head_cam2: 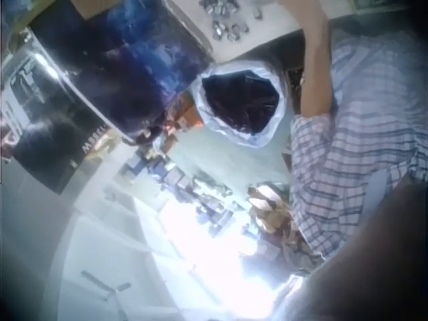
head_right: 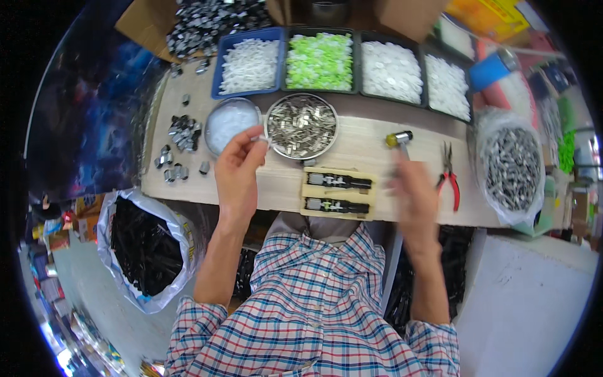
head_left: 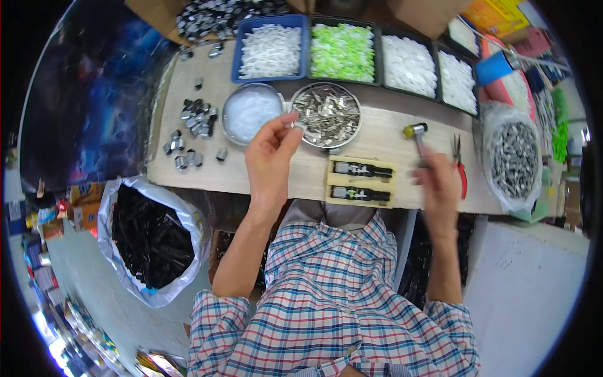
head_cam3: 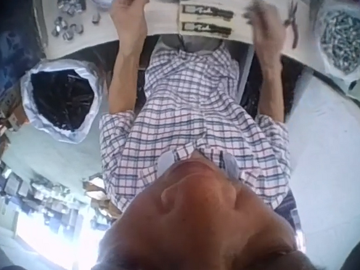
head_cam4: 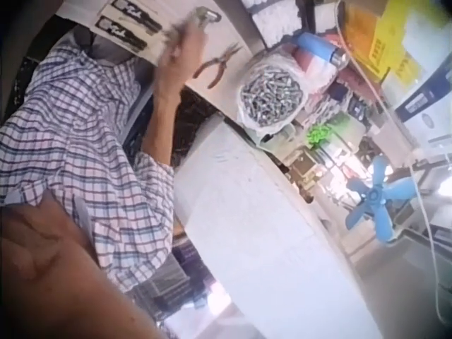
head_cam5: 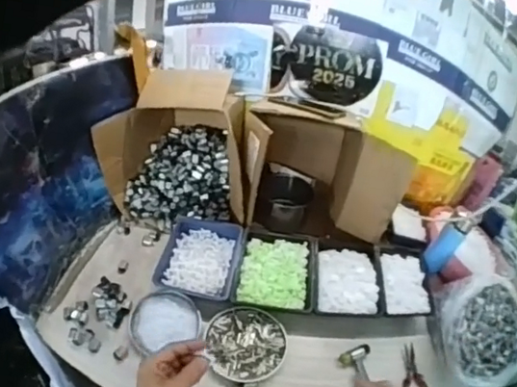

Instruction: The recorder is assembling small mechanical components by fitting metal pins into plastic frames using a jig and manual tools.

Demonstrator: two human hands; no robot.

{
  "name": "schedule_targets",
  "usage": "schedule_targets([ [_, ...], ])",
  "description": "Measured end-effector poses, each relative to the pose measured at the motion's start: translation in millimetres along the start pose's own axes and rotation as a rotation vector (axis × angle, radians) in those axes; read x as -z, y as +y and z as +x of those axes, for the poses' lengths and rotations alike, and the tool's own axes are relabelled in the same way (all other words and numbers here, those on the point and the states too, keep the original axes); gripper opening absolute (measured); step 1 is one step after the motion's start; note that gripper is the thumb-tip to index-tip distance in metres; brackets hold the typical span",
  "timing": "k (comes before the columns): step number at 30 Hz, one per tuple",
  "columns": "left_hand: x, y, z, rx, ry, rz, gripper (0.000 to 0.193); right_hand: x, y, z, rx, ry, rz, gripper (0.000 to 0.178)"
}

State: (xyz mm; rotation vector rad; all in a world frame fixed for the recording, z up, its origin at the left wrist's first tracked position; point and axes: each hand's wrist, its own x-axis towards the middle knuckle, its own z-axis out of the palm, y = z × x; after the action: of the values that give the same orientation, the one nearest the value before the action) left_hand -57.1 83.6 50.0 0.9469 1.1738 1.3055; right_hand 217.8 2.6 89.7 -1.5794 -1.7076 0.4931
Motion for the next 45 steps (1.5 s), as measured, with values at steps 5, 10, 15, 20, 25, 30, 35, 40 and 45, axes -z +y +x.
schedule_targets([
  [5, -19.5, -6.6, -37.3, 0.125, -0.080, -0.068, 0.026, -66.2, -21.8, -20.6, -0.302, -0.080, 0.475, 0.017],
  [10, -23.3, -14.5, -46.8, 0.154, -0.125, -0.090, 0.025, -72.5, -21.7, -30.1, -0.330, -0.065, 0.527, 0.015],
  [15, -28.3, -16.0, -53.8, 0.174, -0.185, -0.091, 0.024, -71.1, -17.0, -30.2, -0.260, -0.041, 0.492, 0.016],
  [20, -27.2, -16.3, -54.9, 0.150, -0.208, -0.030, 0.020, -57.8, -14.3, -27.6, -0.463, -0.107, 0.725, 0.011],
  [25, -31.8, -5.9, -55.1, 0.001, -0.454, 0.353, 0.013, -40.5, 0.3, -33.0, -0.560, -0.113, 0.782, 0.010],
  [30, -40.1, -19.6, -48.6, -0.448, -0.502, 0.573, 0.013, -33.6, 12.1, -35.7, -0.533, -0.054, 0.768, 0.010],
  [35, -52.0, -25.5, -32.8, -0.557, -0.358, 0.612, 0.010, -39.3, 34.3, -31.3, -0.429, 0.086, 0.387, 0.010],
  [40, -57.6, -28.9, -27.7, -0.608, -0.431, 0.697, 0.013, -42.2, 38.1, -28.8, -0.415, 0.042, 0.305, 0.010],
  [45, -65.8, -34.3, -24.4, -0.672, -0.518, 0.797, 0.012, -46.0, 39.3, -25.3, -0.376, 0.027, 0.307, 0.009],
])
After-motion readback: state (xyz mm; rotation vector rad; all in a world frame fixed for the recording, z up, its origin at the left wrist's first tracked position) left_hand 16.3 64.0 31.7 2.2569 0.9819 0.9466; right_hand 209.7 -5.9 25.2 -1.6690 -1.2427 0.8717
